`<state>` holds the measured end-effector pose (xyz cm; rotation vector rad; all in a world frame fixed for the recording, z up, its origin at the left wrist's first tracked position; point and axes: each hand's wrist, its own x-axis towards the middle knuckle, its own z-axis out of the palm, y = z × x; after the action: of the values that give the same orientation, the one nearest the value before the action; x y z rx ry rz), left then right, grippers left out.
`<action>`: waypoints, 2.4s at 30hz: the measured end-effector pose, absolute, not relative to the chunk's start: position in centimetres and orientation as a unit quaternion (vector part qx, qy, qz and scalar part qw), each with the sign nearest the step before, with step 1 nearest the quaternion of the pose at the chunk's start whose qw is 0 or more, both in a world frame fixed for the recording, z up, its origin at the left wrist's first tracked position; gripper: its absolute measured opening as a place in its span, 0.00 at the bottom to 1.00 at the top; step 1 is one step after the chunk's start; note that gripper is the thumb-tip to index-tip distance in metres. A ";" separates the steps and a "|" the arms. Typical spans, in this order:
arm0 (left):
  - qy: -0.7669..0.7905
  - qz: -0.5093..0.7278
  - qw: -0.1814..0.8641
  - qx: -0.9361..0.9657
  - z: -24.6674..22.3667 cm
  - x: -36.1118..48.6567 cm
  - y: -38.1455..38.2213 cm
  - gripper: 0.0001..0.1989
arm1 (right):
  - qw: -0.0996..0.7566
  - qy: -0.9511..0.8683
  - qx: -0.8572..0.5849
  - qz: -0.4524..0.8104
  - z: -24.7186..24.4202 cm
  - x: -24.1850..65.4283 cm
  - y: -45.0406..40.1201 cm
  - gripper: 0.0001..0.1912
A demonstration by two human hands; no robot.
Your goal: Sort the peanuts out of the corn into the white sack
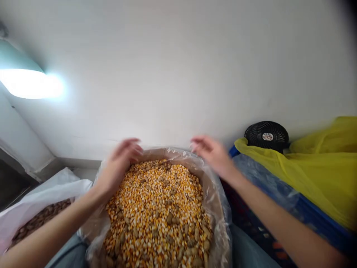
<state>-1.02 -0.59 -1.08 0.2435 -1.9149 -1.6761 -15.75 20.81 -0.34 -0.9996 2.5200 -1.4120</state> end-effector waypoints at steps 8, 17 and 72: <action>-0.979 -0.178 0.060 0.073 -15.1 -10.1 -4.5 0.16 | 0.156 0.867 -0.432 -0.192 -13.7 -18.8 16.3 0.10; -0.976 -0.177 0.106 0.076 -17.6 -9.6 -5.7 0.12 | 0.176 0.866 -0.430 -0.184 -15.3 -19.0 15.2 0.09; -0.472 -0.866 0.065 0.148 -13.6 -7.8 -6.0 0.08 | 0.429 0.577 -0.144 -0.679 -13.8 -18.9 13.6 0.16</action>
<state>-7.83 -5.98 -13.55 0.4467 -1.4256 -2.6146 -18.89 13.65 -13.82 -0.3598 1.4413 -1.6961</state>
